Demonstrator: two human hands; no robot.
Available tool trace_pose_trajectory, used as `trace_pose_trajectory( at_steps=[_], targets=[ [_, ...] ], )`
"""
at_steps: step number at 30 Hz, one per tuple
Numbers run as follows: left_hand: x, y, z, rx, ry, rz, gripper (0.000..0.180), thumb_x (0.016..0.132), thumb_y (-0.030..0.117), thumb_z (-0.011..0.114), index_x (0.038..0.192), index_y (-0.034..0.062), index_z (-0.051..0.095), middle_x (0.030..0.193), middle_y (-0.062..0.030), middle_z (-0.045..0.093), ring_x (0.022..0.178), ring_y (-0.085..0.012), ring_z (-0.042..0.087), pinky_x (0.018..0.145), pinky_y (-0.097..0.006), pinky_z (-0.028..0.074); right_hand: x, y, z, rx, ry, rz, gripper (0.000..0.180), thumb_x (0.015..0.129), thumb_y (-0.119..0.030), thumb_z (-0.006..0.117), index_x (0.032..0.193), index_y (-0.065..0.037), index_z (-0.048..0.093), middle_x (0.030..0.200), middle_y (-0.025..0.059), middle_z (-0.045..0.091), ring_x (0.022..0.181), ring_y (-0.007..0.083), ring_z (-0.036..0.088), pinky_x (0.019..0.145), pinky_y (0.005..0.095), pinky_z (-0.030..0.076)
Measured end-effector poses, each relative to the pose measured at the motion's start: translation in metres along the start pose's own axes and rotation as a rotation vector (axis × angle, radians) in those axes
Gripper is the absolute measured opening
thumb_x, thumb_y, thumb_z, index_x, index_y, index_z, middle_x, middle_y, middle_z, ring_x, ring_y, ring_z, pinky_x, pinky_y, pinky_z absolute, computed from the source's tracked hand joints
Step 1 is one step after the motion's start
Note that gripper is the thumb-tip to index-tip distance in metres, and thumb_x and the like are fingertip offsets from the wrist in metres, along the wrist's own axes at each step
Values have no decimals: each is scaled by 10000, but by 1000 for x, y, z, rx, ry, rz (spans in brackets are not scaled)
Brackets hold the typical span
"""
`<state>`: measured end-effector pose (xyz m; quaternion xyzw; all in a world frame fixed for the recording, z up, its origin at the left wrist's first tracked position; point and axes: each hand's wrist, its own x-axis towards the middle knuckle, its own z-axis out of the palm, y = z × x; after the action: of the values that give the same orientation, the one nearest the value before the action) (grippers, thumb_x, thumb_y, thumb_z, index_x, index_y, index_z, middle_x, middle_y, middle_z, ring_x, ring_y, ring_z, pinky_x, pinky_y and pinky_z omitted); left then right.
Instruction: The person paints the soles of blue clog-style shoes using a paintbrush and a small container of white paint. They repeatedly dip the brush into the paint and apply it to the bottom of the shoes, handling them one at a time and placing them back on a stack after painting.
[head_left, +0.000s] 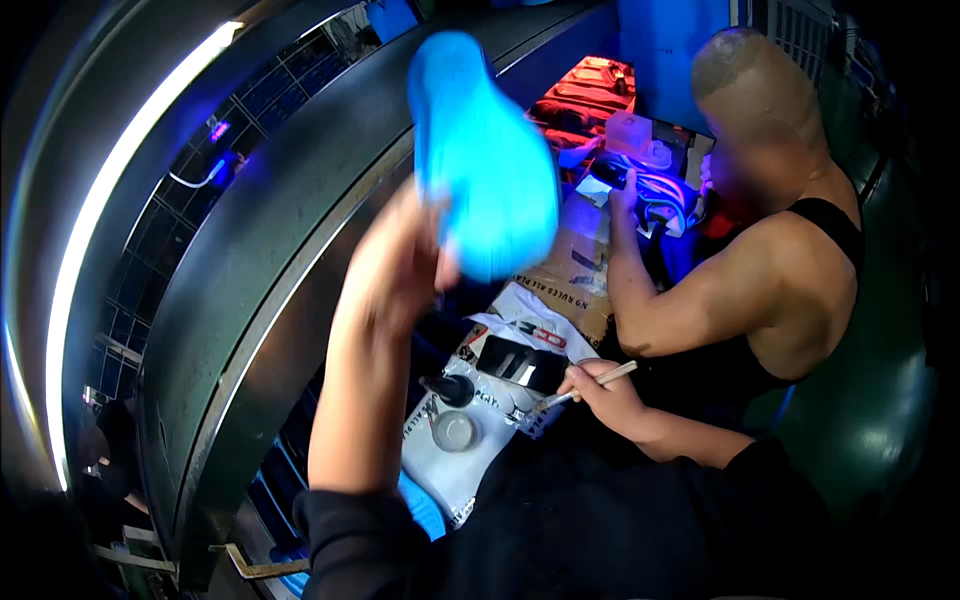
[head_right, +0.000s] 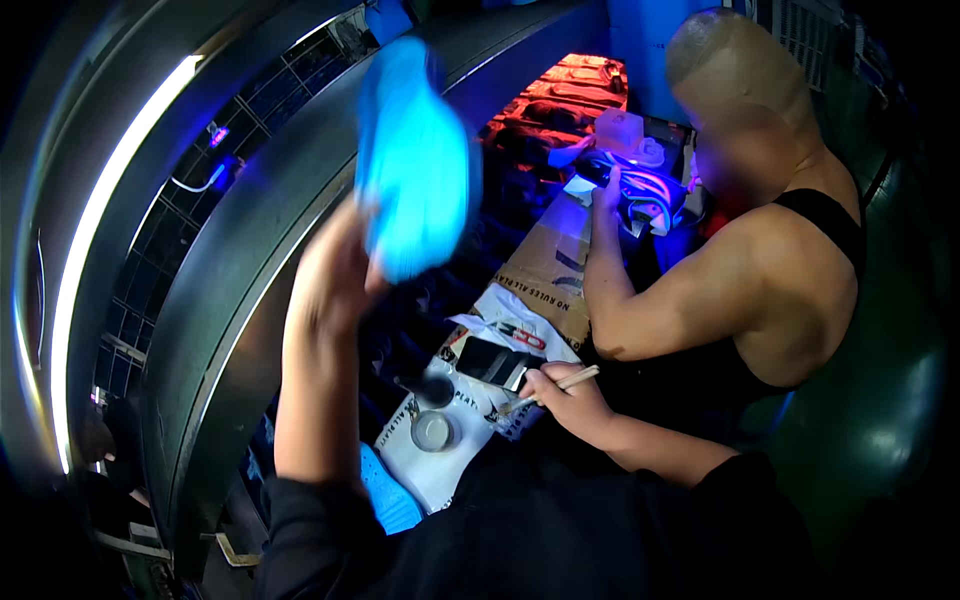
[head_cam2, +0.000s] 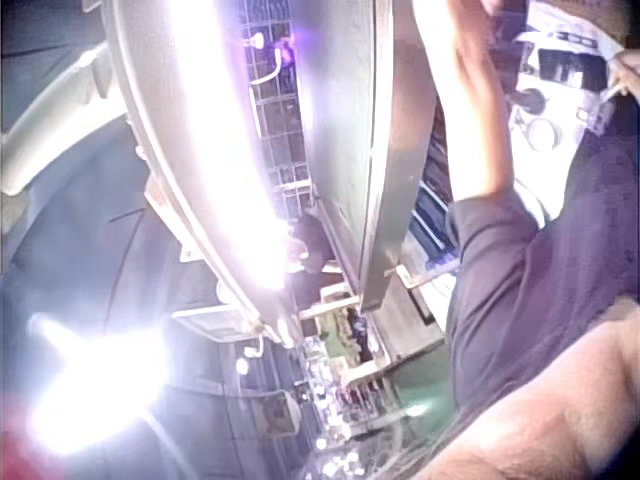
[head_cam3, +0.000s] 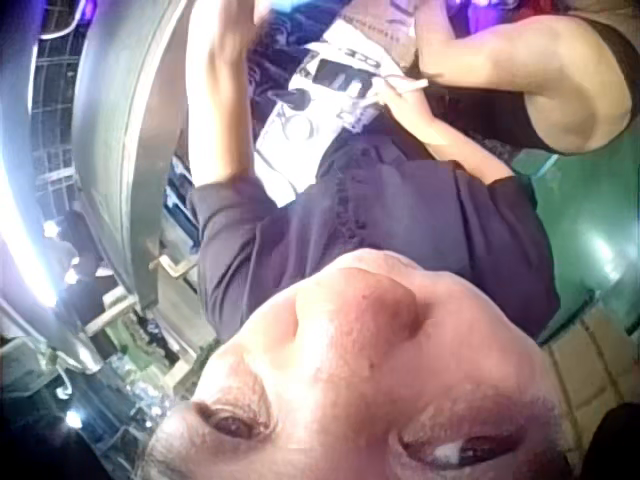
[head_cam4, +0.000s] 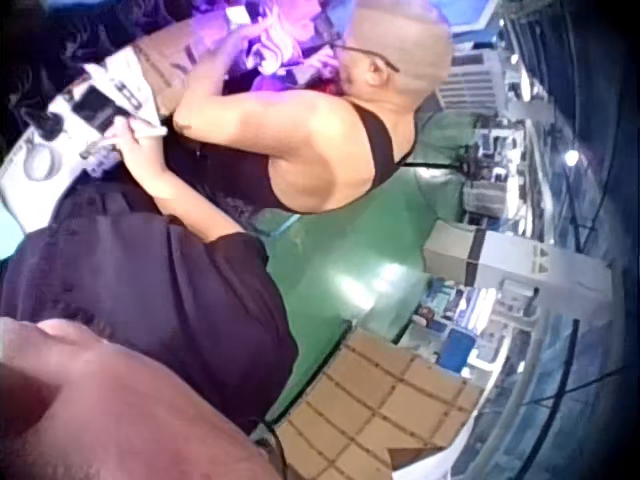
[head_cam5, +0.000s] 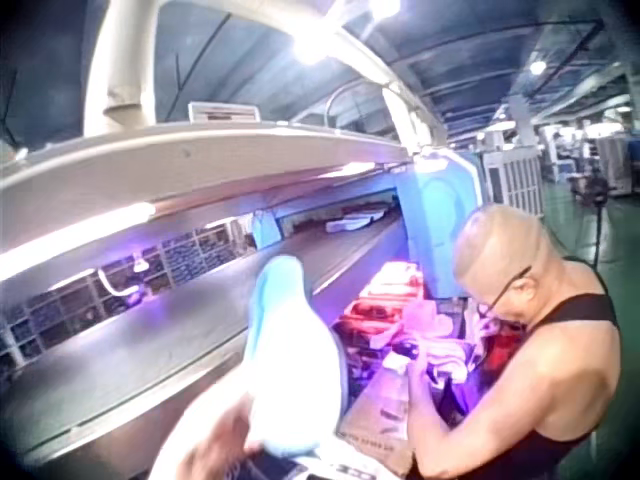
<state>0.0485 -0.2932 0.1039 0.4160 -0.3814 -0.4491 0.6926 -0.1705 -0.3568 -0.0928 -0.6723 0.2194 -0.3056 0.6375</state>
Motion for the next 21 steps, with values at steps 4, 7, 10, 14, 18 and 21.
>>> trace_pose_trajectory(
  at_steps=[4,7,10,14,18,21],
  targets=[
    [214,-27,-86,-449,-353,130,499,888,166,587,1279,-56,369,1077,-192,577,1018,-275,583,877,-287,475,0,-3,-13,21,50,23,318,938,-183,484,739,9,639,677,40,579,600,88,508,569,241,408],
    [179,-11,90,-347,-24,13,538,908,337,553,1162,-124,446,953,-211,633,860,-272,635,860,-320,502,-2,11,-40,31,156,121,331,947,-193,472,748,13,636,704,39,584,619,90,511,590,238,416],
    [95,-42,40,-155,-17,100,693,889,394,554,1360,-32,275,915,-191,620,843,-291,633,817,-353,512,2,26,-29,100,70,107,315,939,-191,498,744,11,640,667,31,587,596,81,516,569,232,416],
    [-41,-100,-66,516,206,23,563,890,305,585,1301,-25,389,889,-150,630,791,-205,624,703,-304,513,1,36,-19,180,45,60,295,935,-188,512,756,7,644,650,27,594,598,72,528,563,227,422],
    [-214,-123,-127,1256,705,-14,353,813,79,632,1142,-28,562,978,-102,632,859,-158,603,775,-276,486,1,53,1,235,-30,121,306,940,-215,515,760,-7,649,654,25,598,597,71,532,559,228,424],
    [-328,-152,-173,1721,883,-344,515,720,133,675,1191,2,515,1094,-209,572,947,-325,581,764,-405,490,3,50,17,154,-52,108,327,930,-256,536,758,-13,670,631,22,579,583,75,517,545,235,415]
  ],
)
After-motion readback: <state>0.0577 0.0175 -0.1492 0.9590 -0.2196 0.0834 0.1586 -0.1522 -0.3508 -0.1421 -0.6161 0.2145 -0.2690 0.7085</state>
